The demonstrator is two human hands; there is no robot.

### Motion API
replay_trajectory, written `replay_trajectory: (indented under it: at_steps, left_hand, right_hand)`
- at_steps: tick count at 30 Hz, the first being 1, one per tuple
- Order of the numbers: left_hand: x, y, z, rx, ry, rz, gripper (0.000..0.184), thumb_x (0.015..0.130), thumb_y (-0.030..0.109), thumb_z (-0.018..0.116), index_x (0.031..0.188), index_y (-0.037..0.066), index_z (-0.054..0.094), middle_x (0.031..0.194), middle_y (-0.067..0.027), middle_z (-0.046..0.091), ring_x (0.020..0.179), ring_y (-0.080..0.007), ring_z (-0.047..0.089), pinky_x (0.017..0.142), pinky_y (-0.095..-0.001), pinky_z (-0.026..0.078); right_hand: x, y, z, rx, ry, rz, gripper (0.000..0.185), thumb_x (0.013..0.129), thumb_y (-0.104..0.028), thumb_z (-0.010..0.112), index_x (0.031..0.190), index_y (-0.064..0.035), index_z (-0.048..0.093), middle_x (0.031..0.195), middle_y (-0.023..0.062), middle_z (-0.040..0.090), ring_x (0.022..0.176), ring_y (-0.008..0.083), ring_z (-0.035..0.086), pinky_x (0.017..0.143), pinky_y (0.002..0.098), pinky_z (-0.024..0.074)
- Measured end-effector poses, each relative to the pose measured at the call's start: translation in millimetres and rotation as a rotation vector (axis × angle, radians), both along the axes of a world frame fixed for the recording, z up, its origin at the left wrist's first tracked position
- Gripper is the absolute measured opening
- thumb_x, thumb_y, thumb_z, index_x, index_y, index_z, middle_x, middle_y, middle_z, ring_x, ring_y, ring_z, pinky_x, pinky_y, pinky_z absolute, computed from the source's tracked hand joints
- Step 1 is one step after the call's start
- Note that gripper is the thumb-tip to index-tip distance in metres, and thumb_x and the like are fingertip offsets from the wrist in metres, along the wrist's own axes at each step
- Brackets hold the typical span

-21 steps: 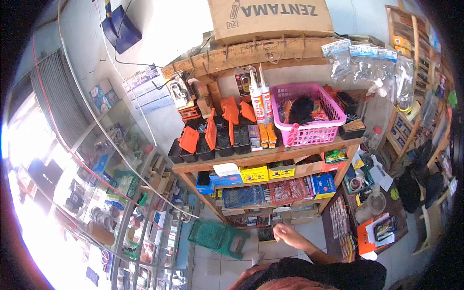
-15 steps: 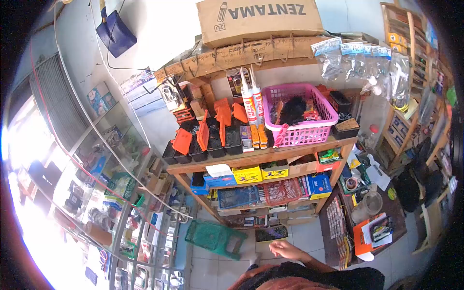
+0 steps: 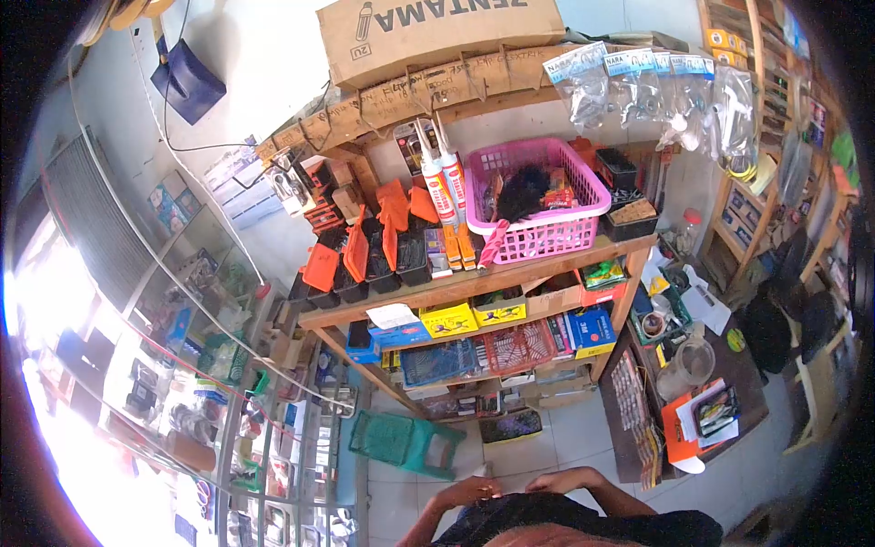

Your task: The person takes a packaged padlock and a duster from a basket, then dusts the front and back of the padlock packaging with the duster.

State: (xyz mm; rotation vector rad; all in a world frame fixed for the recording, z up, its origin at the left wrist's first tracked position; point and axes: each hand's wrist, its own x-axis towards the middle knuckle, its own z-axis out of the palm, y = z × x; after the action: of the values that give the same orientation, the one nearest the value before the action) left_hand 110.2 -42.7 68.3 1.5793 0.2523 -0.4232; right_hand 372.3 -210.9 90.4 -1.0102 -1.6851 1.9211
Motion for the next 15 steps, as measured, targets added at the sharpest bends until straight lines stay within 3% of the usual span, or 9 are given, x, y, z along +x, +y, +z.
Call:
replay_trajectory:
  at_steps: [2,3,6,8,9,11,12,13,15]
  left_hand:
    - [-8,10,22,-0.235,0.182,0.024,0.046,0.099,0.05,0.052,0.113,0.01,0.067,0.109,-0.0062,0.066,0.102,-0.0175,0.058,0.093,-0.0341,0.047]
    - [-9,6,40,-0.304,0.27,0.06,0.037,0.099,0.04,0.058,0.112,0.006,0.067,0.106,-0.004,0.067,0.099,-0.0139,0.058,0.091,-0.0317,0.046]
    - [-21,-3,29,0.053,0.0,-0.156,0.031,0.1,0.032,0.058,0.109,0.004,0.064,0.103,-0.0021,0.066,0.095,-0.0125,0.056,0.088,-0.031,0.046]
    - [-21,-5,21,0.097,-0.31,-0.176,0.028,0.102,0.029,0.053,0.094,0.002,0.058,0.087,-0.0006,0.058,0.084,-0.0119,0.05,0.078,-0.03,0.044]
    - [-24,-4,14,0.037,-0.188,-0.107,0.03,0.103,0.03,0.052,0.09,0.003,0.058,0.083,0.0004,0.055,0.081,-0.0108,0.048,0.075,-0.029,0.043]
    - [-33,-5,26,-0.039,0.093,0.065,0.035,0.103,0.035,0.051,0.085,0.005,0.056,0.075,0.0037,0.045,0.073,-0.0087,0.041,0.068,-0.0272,0.039]
    - [-37,4,20,-0.075,0.024,0.05,0.035,0.103,0.035,0.052,0.085,0.005,0.056,0.074,0.0041,0.044,0.073,-0.0089,0.041,0.067,-0.0272,0.039]
    - [-44,16,12,-0.109,-0.039,0.033,0.036,0.102,0.036,0.052,0.084,0.005,0.056,0.073,0.0044,0.044,0.072,-0.0091,0.041,0.067,-0.0273,0.039]
    - [-49,35,12,-0.136,-0.025,0.059,0.035,0.102,0.036,0.054,0.083,0.006,0.057,0.072,0.0041,0.045,0.072,-0.0098,0.043,0.066,-0.0281,0.04]
  right_hand:
    - [-2,-2,-30,0.056,0.076,-0.01,0.035,0.102,-0.024,0.052,0.126,0.0015,0.057,0.114,0.0028,0.062,0.105,0.0129,0.054,0.094,0.0292,0.0438]
    - [-4,2,-30,0.066,0.061,0.027,0.034,0.102,-0.025,0.053,0.123,0.0012,0.058,0.109,0.0013,0.063,0.1,0.0121,0.054,0.09,0.0291,0.0443]
    - [-10,24,-23,0.05,0.015,0.099,0.032,0.101,-0.029,0.055,0.112,0.0003,0.064,0.092,-0.003,0.062,0.086,0.0096,0.052,0.08,0.0286,0.0448]
    - [-15,32,-6,-0.047,-0.014,0.086,0.033,0.101,-0.032,0.057,0.105,-0.0004,0.066,0.082,-0.0055,0.058,0.079,0.0081,0.049,0.073,0.0283,0.044]
    - [-20,34,-66,-0.018,0.056,0.117,0.038,0.1,-0.039,0.057,0.1,-0.0018,0.067,0.076,-0.007,0.053,0.073,0.007,0.045,0.066,0.0276,0.0414]
    - [-22,43,-29,-0.147,-0.124,0.192,0.041,0.099,-0.041,0.057,0.099,-0.0013,0.067,0.078,-0.0068,0.056,0.074,0.0068,0.046,0.066,0.0274,0.0419]
    - [-22,54,-13,-0.199,-0.218,0.233,0.043,0.099,-0.042,0.057,0.099,-0.0011,0.068,0.079,-0.0067,0.057,0.074,0.0068,0.047,0.066,0.0273,0.0422]
    - [-27,52,-21,-0.011,-0.05,0.106,0.046,0.098,-0.045,0.058,0.102,0.0001,0.069,0.081,-0.0052,0.061,0.075,0.0071,0.049,0.068,0.0267,0.0436]
    - [-20,73,-18,-0.215,-0.225,0.157,0.049,0.098,-0.046,0.057,0.106,0.0018,0.068,0.082,-0.0024,0.063,0.077,0.0086,0.052,0.072,0.0272,0.0453]
